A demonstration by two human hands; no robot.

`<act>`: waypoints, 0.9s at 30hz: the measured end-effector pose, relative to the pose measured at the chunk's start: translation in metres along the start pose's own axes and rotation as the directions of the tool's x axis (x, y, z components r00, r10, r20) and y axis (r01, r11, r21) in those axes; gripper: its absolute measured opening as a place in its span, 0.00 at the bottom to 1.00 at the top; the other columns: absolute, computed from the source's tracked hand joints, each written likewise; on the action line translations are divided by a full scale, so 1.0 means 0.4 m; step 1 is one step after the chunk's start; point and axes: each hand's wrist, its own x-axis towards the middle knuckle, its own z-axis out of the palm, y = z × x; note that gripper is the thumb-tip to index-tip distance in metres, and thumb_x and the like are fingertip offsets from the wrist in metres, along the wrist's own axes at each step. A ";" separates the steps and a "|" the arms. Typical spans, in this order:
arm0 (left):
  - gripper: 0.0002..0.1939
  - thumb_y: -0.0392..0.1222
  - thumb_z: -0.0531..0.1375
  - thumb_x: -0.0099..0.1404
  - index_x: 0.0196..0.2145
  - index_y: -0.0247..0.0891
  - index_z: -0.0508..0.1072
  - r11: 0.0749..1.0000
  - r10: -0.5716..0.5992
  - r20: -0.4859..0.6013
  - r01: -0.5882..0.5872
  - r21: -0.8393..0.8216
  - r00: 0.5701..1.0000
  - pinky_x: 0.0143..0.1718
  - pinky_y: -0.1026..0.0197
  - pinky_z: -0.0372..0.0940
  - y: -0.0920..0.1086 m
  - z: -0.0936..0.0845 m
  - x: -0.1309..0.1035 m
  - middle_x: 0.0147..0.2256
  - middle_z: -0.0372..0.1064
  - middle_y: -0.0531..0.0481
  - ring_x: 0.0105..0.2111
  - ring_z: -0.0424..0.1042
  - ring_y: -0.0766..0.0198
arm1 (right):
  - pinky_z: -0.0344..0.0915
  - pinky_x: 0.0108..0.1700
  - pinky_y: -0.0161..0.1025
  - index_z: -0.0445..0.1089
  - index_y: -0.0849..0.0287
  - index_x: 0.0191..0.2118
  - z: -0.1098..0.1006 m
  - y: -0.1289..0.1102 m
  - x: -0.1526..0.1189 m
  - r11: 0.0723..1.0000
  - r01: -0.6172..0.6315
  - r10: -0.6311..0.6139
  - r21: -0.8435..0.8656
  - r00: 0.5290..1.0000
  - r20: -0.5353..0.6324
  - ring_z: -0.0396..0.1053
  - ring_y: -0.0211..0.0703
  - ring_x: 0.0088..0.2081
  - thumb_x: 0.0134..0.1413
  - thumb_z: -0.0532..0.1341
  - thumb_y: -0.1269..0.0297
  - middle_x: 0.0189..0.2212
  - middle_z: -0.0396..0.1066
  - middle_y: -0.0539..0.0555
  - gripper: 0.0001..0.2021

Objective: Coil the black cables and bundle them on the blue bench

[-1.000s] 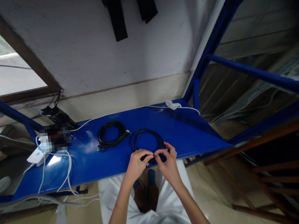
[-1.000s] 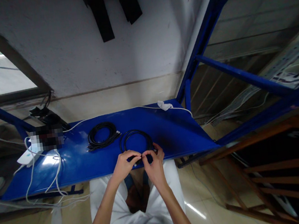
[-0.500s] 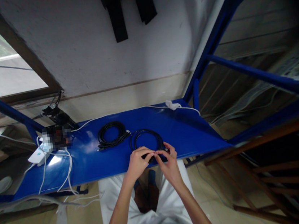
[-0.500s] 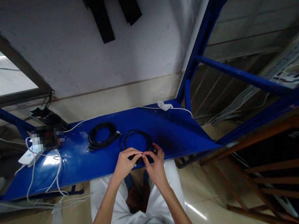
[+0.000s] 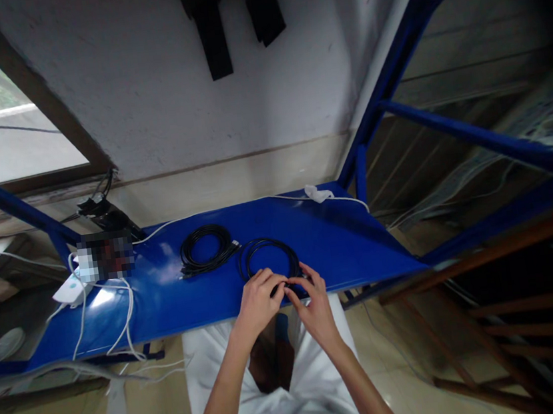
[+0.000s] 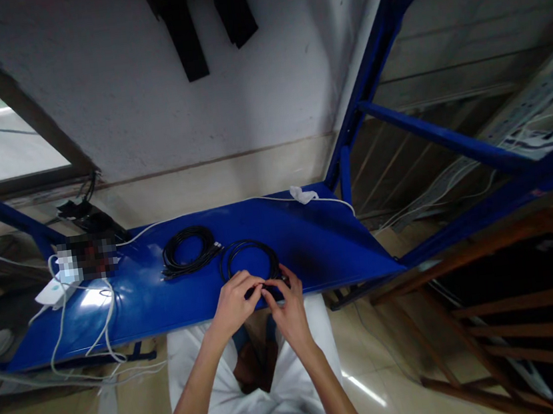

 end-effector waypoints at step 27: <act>0.05 0.42 0.64 0.76 0.41 0.43 0.79 0.996 -0.086 0.110 0.082 0.044 0.990 0.54 0.49 0.63 -0.041 -0.038 0.016 0.43 0.79 0.48 0.48 0.74 0.53 | 0.69 0.61 0.63 0.82 0.49 0.50 0.012 -0.020 0.003 0.992 0.069 -0.072 -0.105 0.997 -0.024 0.68 0.60 0.58 0.70 0.65 0.48 0.61 0.66 0.63 0.15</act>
